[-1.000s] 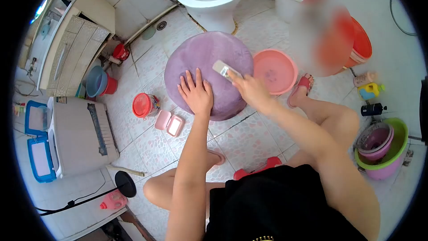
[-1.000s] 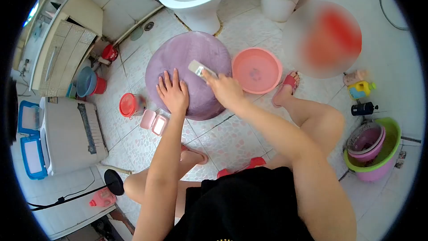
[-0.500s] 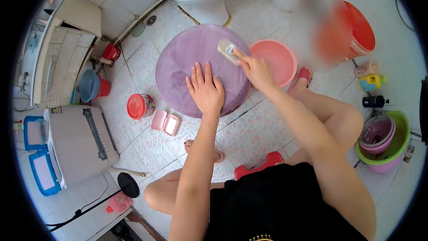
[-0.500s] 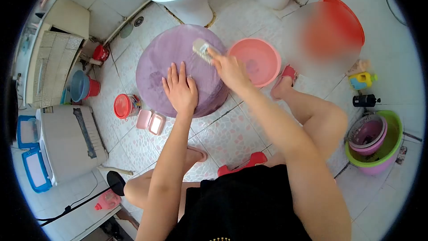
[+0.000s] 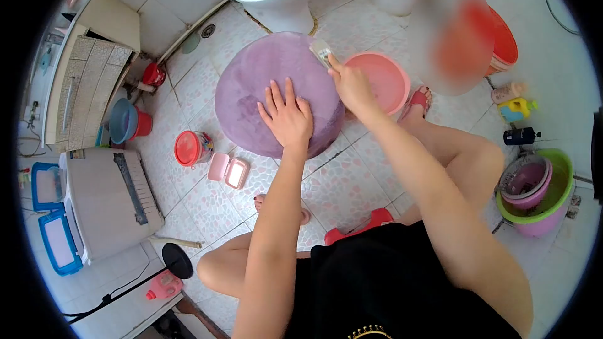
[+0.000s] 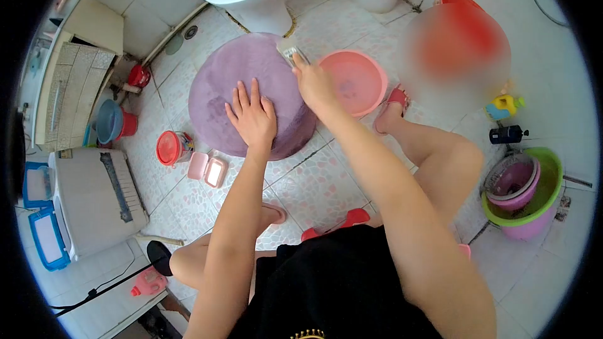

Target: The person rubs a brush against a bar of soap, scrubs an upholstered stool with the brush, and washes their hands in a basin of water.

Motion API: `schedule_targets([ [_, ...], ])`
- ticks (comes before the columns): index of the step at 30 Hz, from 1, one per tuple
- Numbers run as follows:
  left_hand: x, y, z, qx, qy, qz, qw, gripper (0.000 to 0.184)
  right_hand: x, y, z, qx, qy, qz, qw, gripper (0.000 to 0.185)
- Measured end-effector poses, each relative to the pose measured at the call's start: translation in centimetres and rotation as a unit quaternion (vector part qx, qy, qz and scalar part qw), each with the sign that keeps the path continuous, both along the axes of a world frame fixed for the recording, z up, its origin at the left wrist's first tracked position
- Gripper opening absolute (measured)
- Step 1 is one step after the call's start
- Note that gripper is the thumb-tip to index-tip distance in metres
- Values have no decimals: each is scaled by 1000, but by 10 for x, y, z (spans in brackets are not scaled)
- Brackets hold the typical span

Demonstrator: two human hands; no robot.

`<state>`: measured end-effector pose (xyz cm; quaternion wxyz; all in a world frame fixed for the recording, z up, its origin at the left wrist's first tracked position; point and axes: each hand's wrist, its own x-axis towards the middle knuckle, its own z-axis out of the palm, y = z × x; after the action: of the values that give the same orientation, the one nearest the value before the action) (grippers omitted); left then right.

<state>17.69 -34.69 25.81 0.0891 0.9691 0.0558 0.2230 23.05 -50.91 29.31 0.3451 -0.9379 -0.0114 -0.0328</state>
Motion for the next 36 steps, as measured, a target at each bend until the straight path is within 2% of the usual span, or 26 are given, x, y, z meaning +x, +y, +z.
schedule_targets([
  [3,-1,0,1,-1,9,0,1000,51,-56,-9,9,-26,17,0,1000,40],
  [6,0,1,1,1,13,-1,1000,52,-103,-25,-18,-27,-97,1,995,45],
  [9,0,1,2,1,17,-1,1000,52,-137,-25,-30,41,11,-33,999,44],
  [12,0,-1,3,3,21,-5,1000,52,-120,-21,-31,96,-52,-56,992,43],
  [15,0,-1,3,6,20,-10,1000,51,-77,-16,-26,127,-67,-50,988,40],
  [21,1,-3,3,13,17,-11,1000,51,15,-14,-3,77,39,-68,994,40],
  [24,1,-4,4,18,11,-13,1000,51,70,-18,-44,56,-11,-43,997,46],
  [26,2,-3,2,16,4,-17,1000,51,81,-19,-43,22,46,-29,998,49],
  [27,2,-3,0,20,4,-15,1000,51,83,-19,-46,4,75,-21,997,51],
  [30,3,-2,-3,31,-1,-11,999,50,69,-22,-57,-26,8,-1,1000,54],
  [33,4,-3,-5,33,-15,-13,999,50,18,-14,-35,41,46,-18,998,54],
  [34,4,-3,-5,33,-14,-11,999,50,5,-11,-34,45,11,-21,999,54],
  [36,3,-1,-6,35,-12,-9,999,50,-22,-6,-21,48,39,-30,998,53],
])
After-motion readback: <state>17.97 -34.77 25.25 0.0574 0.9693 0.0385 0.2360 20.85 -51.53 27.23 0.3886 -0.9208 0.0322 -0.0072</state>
